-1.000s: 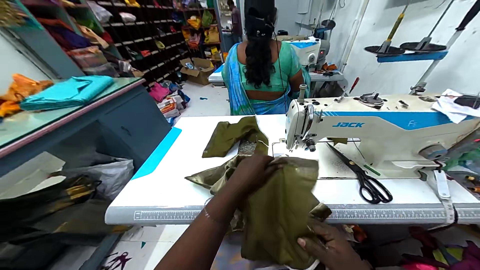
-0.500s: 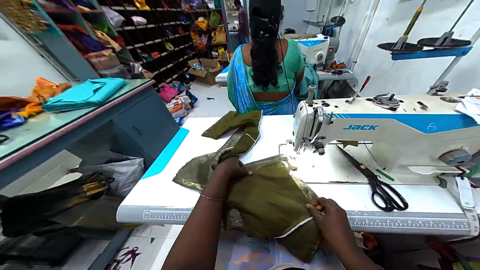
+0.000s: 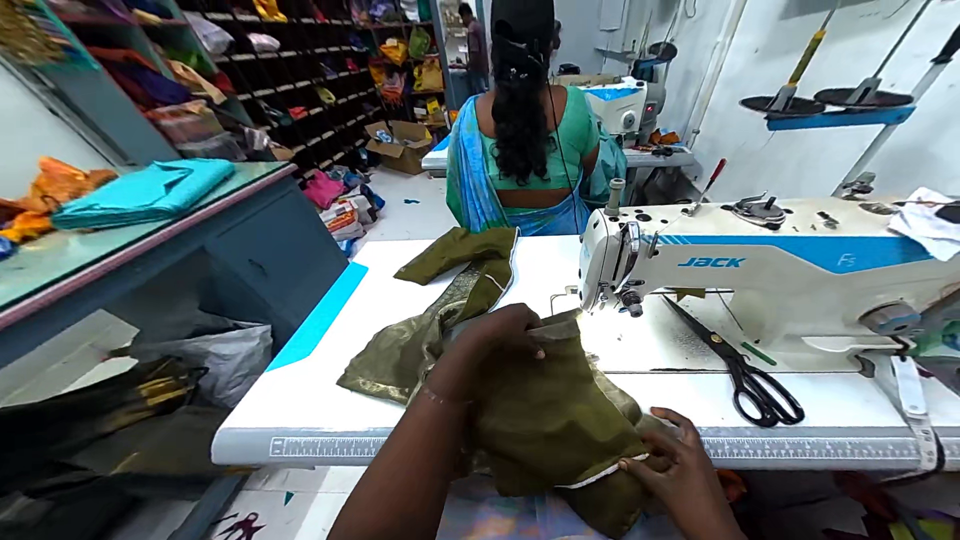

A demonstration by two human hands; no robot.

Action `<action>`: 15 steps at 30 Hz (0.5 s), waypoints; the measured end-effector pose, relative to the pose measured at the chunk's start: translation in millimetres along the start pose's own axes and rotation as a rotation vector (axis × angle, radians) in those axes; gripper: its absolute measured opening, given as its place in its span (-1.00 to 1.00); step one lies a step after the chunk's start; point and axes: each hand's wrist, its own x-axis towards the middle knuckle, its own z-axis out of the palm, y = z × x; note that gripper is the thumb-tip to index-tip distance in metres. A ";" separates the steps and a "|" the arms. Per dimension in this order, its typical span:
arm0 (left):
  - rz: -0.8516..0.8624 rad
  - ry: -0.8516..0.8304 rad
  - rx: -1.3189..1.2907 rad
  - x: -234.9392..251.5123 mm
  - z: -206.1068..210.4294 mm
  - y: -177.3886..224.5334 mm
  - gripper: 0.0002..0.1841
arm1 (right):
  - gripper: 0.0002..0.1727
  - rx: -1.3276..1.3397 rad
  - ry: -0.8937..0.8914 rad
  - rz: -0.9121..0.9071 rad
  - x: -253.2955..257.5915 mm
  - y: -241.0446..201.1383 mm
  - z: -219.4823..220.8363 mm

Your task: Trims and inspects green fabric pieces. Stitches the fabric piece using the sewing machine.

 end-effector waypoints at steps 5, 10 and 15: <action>0.501 0.141 -0.060 -93.7 -3.3 43.0 -0.92 | -0.60 0.007 -0.132 -0.002 7.3 9.8 -17.8; 0.824 0.099 -0.065 -172.7 -9.9 43.1 -0.77 | -0.87 0.110 -0.501 -0.341 14.4 -30.5 -44.5; 0.791 0.881 -0.252 -275.8 3.7 27.0 -0.79 | -0.77 0.103 -0.260 -0.944 24.5 -104.1 -88.3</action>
